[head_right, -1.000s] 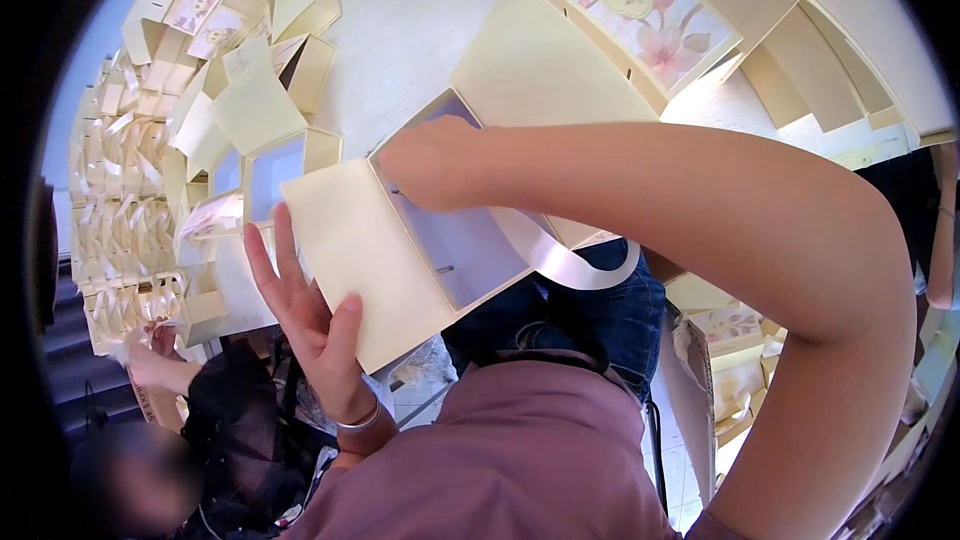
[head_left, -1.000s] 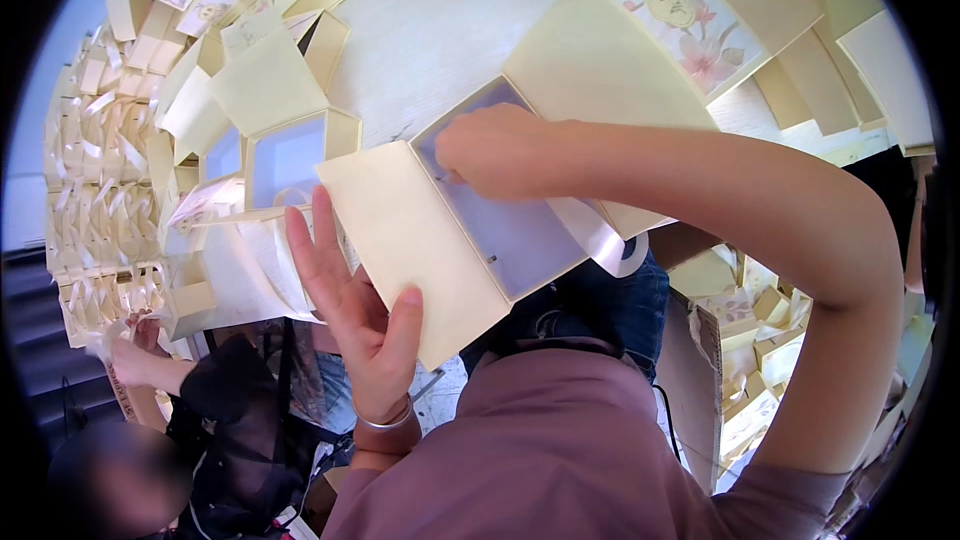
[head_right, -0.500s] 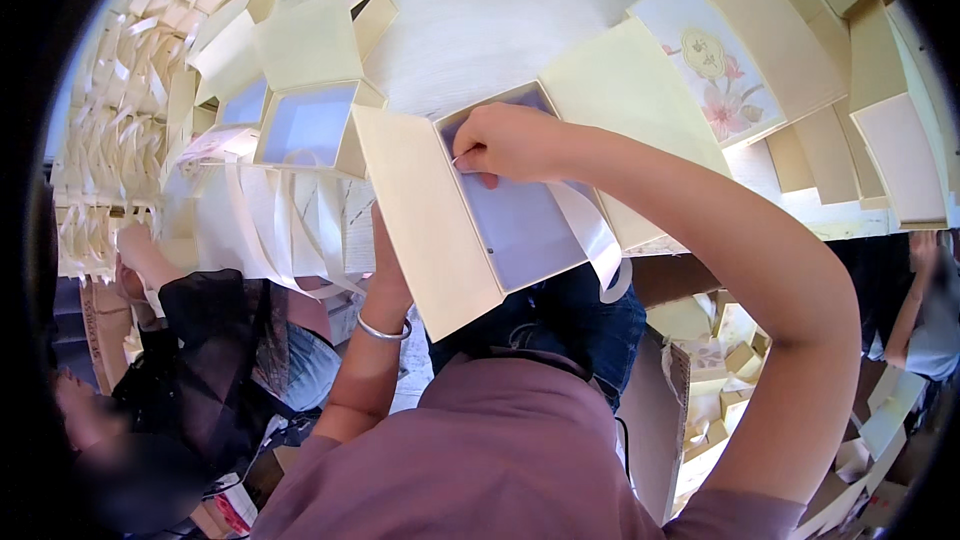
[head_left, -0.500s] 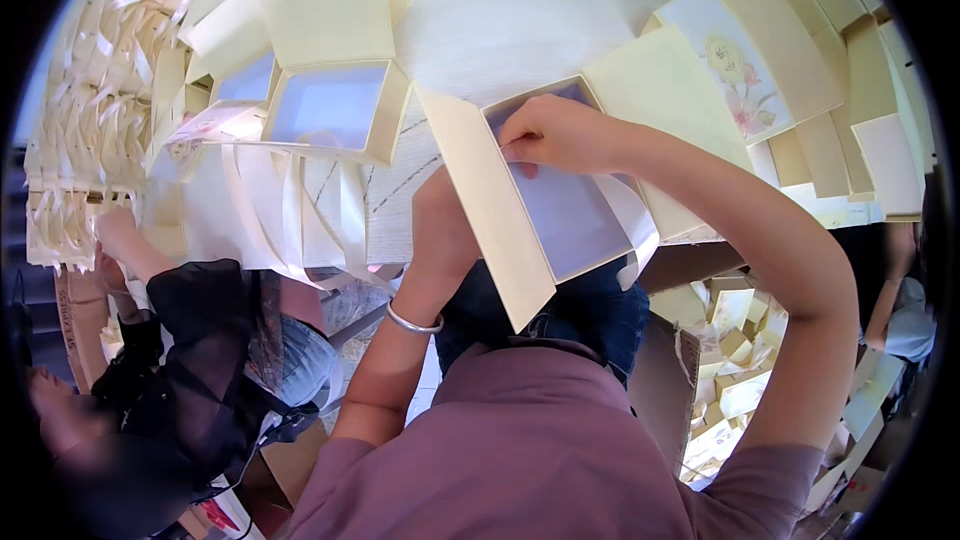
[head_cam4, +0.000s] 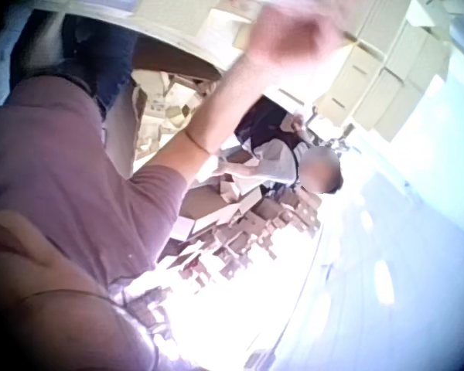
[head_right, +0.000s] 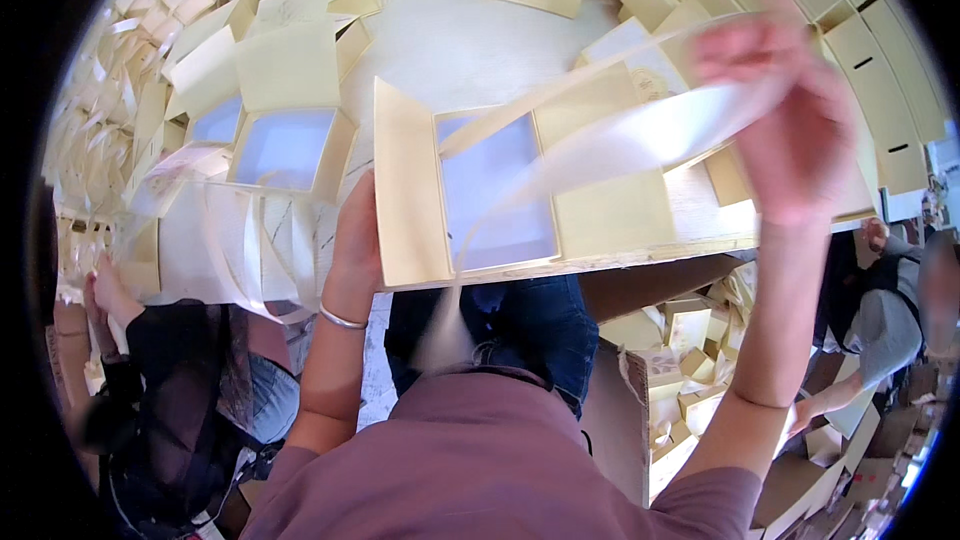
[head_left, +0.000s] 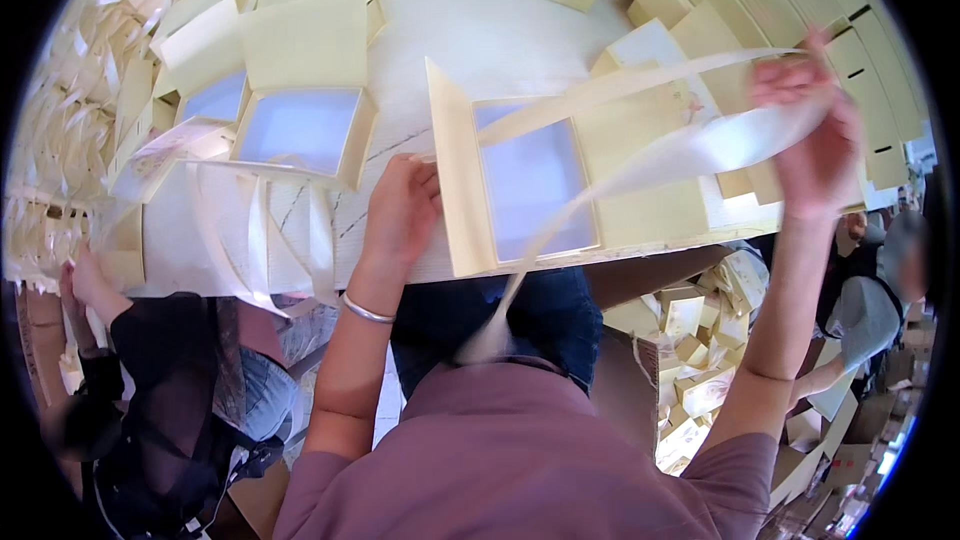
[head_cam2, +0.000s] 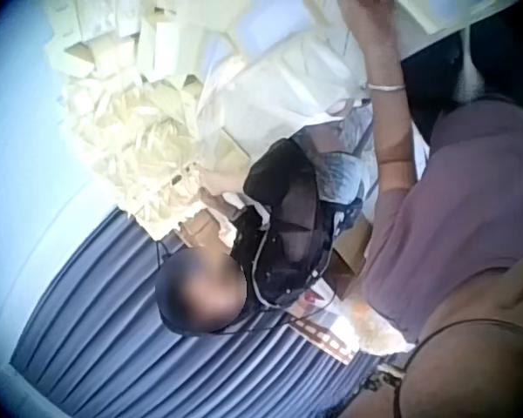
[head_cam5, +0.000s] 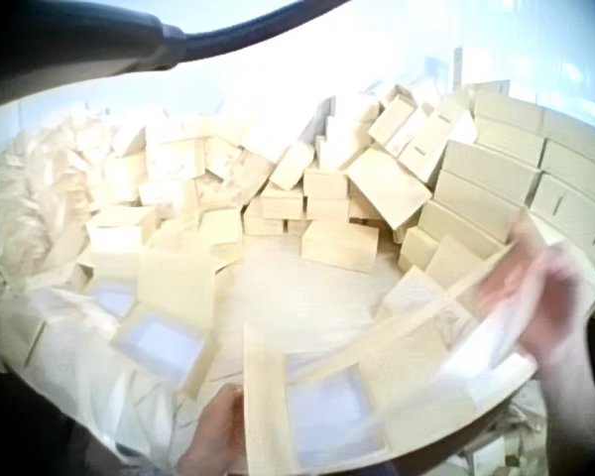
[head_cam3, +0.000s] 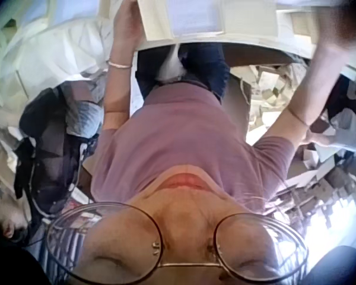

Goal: The person repeatedly picks up small beige boxes, opens them, inserts a white ribbon into each, and closes them. The process is performed one at a time in a repetitive loop, with finished boxes placed back on the table.

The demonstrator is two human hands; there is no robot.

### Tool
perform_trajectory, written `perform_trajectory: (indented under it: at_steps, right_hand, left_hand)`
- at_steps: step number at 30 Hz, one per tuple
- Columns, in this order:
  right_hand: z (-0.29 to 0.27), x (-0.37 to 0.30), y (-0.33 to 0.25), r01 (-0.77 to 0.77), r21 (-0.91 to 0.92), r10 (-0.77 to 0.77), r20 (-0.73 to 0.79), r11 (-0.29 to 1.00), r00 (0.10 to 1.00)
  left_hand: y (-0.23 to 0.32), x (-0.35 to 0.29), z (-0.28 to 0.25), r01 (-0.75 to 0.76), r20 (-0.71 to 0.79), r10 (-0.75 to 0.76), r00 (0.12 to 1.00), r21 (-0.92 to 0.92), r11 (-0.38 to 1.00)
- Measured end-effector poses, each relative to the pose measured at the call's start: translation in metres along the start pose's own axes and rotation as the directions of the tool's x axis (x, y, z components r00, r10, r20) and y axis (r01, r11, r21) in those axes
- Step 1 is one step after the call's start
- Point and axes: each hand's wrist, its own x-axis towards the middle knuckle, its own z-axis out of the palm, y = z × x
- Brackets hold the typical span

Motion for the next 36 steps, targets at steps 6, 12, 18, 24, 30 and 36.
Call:
perform_trajectory:
  at_steps: [6, 12, 18, 24, 30, 36]
  right_hand:
    - [-0.022, -0.028, -0.101, 0.243, 0.121, -0.265, 0.231, 0.962, 0.936]
    - [-0.090, -0.059, -0.178, -0.073, -0.819, -0.561, -0.452, 0.569, 0.694]
    - [-0.030, -0.011, -0.156, -0.080, -0.851, -0.466, -0.360, 0.519, 0.809]
    - [0.034, 0.025, -0.046, -0.262, -0.856, 0.397, -0.074, 0.445, 0.915]
    - [0.063, 0.019, 0.072, -0.202, -0.919, 0.651, 0.074, 0.339, 0.756]
    - [0.061, 0.019, 0.110, -0.213, -0.945, 0.740, 0.044, 0.249, 0.671]
  left_hand:
    - [0.003, 0.004, 0.012, 0.035, 0.024, -0.030, 0.999, -0.233, 0.972]
    - [0.016, 0.015, 0.003, 0.046, 0.142, 0.012, 0.990, -0.399, 0.916]
    - [0.013, 0.026, 0.010, -0.044, -0.049, 0.036, 0.998, -0.176, 0.983]
    - [0.013, 0.008, 0.040, -0.374, -0.155, 0.418, 0.895, 0.249, 0.893]
    - [0.028, -0.026, 0.050, -0.598, 0.019, 0.647, 0.762, 0.404, 0.692]
    - [0.010, -0.045, 0.018, -0.449, 0.177, 0.454, 0.873, 0.653, 0.610]
